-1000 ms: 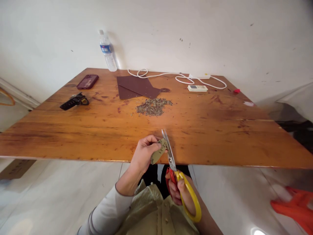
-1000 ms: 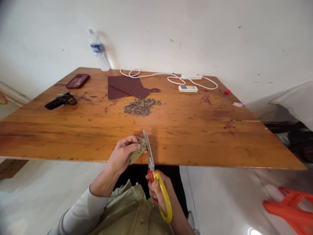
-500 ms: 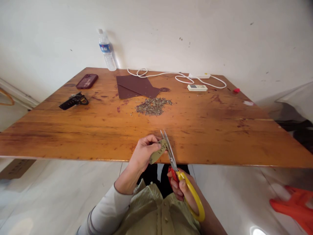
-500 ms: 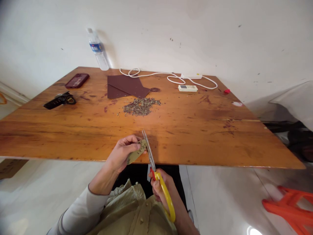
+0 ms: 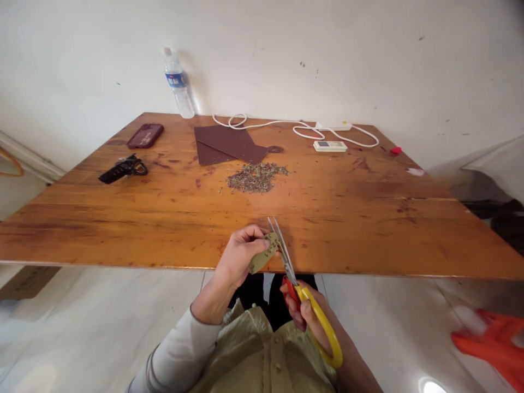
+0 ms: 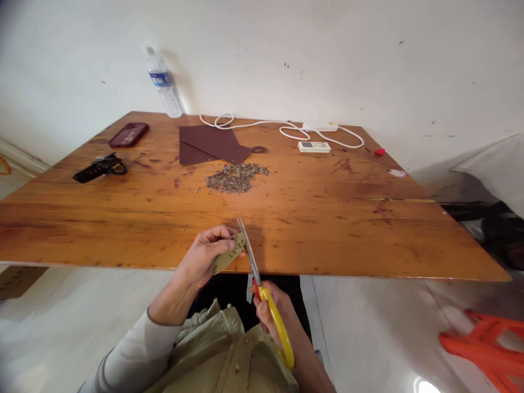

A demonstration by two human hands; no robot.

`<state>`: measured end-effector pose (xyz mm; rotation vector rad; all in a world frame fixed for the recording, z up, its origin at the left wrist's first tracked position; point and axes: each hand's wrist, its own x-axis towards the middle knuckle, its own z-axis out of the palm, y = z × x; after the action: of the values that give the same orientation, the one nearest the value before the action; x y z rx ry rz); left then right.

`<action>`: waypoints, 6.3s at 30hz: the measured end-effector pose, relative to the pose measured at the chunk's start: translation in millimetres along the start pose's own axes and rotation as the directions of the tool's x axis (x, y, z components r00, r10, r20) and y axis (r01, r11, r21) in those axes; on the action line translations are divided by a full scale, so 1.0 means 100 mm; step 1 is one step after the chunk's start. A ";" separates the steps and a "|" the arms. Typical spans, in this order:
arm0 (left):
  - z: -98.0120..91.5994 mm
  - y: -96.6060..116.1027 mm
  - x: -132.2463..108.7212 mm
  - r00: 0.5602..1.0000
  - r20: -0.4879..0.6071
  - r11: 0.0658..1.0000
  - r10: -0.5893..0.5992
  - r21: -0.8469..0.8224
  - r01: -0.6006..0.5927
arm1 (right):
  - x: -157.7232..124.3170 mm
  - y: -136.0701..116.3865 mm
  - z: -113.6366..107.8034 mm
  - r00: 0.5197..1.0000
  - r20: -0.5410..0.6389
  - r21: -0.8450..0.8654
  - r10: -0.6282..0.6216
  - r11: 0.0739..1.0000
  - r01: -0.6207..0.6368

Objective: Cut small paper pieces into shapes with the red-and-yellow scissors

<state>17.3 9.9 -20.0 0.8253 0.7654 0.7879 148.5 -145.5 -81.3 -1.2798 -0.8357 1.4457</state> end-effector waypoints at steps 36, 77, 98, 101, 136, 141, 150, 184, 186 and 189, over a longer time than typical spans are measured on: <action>-0.05 0.01 0.01 0.997 0.038 0.991 -0.061 0.123 0.055 | -0.02 0.07 -0.25 0.998 0.058 -0.004 0.000 1.000 0.000; 0.07 0.00 -0.01 0.993 -0.112 0.996 -0.040 -0.081 0.031 | 0.02 0.02 0.29 0.982 -0.061 0.338 0.180 0.929 -0.150; 0.06 0.01 0.00 0.997 -0.074 1.000 -0.025 -0.004 0.025 | -0.01 0.11 0.05 0.998 -0.044 0.148 0.042 0.988 -0.035; 0.04 0.01 0.00 0.998 -0.059 0.999 -0.032 -0.008 0.032 | -0.01 0.07 0.06 0.994 -0.019 0.171 0.110 0.980 -0.105; 0.00 0.04 0.02 0.995 -0.039 0.995 -0.093 -0.027 0.092 | -0.02 0.05 -0.16 0.999 -0.015 0.051 0.043 0.998 -0.042; 0.00 0.04 0.02 0.995 -0.043 0.996 -0.085 -0.030 0.084 | -0.04 0.03 -0.15 0.993 -0.021 0.079 0.113 0.991 -0.111; 0.03 0.05 0.00 0.994 -0.060 0.995 -0.096 -0.046 0.094 | -0.04 0.04 -0.15 1.000 -0.016 0.011 0.007 1.000 -0.007; 0.10 0.09 -0.03 0.976 -0.169 0.989 -0.139 -0.074 0.128 | -0.12 -0.18 0.13 0.956 -0.061 0.113 0.287 0.953 -0.279; 0.11 0.09 -0.04 0.972 -0.185 0.988 -0.146 -0.075 0.134 | -0.12 -0.19 0.15 0.971 -0.055 0.117 0.234 0.967 -0.226; 0.12 0.09 -0.04 0.966 -0.220 0.991 -0.135 -0.047 0.128 | -0.09 -0.19 0.17 0.995 -0.040 0.072 0.091 0.994 -0.088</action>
<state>22.5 6.3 -5.7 0.6562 0.9944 0.7793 136.2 -147.1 -57.6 -1.3041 -0.7008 1.4998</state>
